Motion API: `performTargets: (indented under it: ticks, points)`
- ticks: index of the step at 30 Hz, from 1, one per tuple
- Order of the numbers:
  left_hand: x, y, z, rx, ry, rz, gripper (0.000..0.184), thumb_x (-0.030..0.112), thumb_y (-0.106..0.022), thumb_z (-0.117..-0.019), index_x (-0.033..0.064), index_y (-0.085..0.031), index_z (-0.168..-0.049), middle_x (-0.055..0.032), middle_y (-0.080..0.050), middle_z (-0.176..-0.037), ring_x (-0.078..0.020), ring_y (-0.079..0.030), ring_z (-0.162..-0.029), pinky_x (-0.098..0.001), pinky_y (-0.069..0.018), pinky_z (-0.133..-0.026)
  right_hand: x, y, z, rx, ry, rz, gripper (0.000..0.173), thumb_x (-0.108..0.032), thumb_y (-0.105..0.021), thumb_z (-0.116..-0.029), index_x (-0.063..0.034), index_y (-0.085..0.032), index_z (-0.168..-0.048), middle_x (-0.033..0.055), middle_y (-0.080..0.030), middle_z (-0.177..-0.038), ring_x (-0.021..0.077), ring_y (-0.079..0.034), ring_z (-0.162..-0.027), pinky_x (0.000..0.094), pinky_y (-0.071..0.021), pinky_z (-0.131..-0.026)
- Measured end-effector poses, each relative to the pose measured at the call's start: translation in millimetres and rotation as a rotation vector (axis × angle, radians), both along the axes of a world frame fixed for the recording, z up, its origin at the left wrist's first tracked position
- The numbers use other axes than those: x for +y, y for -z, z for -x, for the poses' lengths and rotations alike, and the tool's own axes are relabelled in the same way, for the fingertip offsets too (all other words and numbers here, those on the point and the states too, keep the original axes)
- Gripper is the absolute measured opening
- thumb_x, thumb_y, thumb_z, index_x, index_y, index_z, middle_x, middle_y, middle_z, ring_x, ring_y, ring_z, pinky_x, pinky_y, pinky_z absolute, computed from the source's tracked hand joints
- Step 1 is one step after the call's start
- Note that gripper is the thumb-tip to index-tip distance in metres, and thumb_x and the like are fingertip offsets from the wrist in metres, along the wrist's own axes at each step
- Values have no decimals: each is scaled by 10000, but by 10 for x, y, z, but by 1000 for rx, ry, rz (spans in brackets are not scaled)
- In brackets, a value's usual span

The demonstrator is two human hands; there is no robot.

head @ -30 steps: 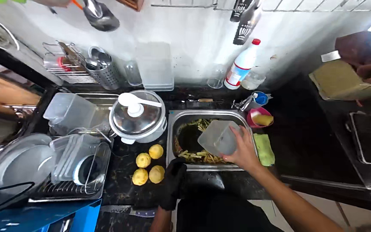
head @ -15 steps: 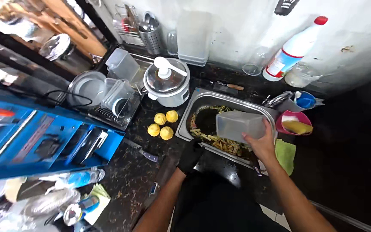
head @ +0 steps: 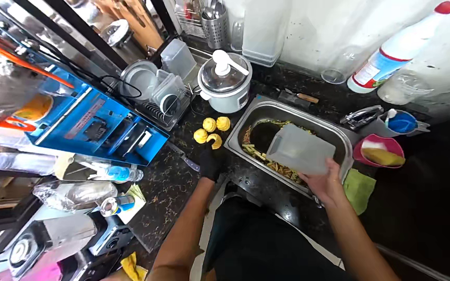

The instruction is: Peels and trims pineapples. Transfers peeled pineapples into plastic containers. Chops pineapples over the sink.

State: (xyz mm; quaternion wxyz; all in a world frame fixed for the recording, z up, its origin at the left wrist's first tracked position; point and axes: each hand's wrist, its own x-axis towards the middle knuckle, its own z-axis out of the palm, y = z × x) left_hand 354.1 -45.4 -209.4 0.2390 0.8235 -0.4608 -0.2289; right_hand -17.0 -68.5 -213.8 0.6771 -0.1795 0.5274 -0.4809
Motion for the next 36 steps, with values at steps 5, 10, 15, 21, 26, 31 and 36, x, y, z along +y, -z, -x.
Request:
performTargets:
  ticks: [5,10,15,21,26,31,36]
  points:
    - [-565,397,-435,-298,221,-245,864,426,-845,-763,218,-473,-1515,-182,-523,-1480,-429,-524,-1326,-637,-503,-1000,205,-78,-159,-405,57,-88,948,-847,-362,-869,-215,-276,-1571,240,-480,-1505,469,-546,-1301,698,-497,-987]
    - [-721,649,-555,-245,440,-286,777,322,-802,-781,248,-498,-1493,-208,-495,-1495,-450,-537,-1299,-638,-506,-993,272,91,-708,-465,-88,-83,1022,-886,-440,-811,-185,-356,-1549,252,-545,-1451,463,-571,-1284,658,-497,-1017]
    - [-478,394,-855,-21,369,-29,688,337,-836,-771,204,-599,-1403,-171,-567,-1426,-368,-555,-1298,-553,-480,-1071,161,226,-1401,-460,-50,-187,945,-842,-377,-864,-190,-357,-1547,249,-536,-1455,460,-572,-1273,655,-494,-1015]
    - [-690,139,-1815,27,54,150,785,359,-889,-741,100,-574,-1412,-263,-549,-1410,-436,-543,-1292,-645,-465,-1043,173,348,-1768,-515,39,-195,1026,-897,-310,-854,-165,-324,-1572,290,-480,-1495,497,-532,-1312,671,-470,-1041]
    - [-877,-48,-2053,-6,106,-32,789,309,-878,-750,165,-533,-1445,-246,-536,-1419,-451,-520,-1302,-670,-453,-1025,37,340,-2074,-484,-35,-298,954,-860,-197,-892,-205,-305,-1577,258,-499,-1495,462,-555,-1295,650,-481,-1028]
    - [-967,158,-2021,-165,229,-212,773,417,-810,-858,151,-485,-1508,-284,-553,-1419,-493,-557,-1272,-696,-456,-1006,-137,426,-2247,-504,-194,-251,938,-829,-164,-914,-165,-330,-1556,258,-532,-1461,453,-589,-1251,616,-517,-989]
    - [-752,295,-2039,-21,132,40,661,426,-751,-890,156,-550,-1458,-217,-551,-1422,-398,-555,-1280,-616,-476,-1031,-246,450,-2223,-449,-327,-266,891,-781,-172,-952,-139,-392,-1529,226,-558,-1452,418,-603,-1249,578,-540,-980]
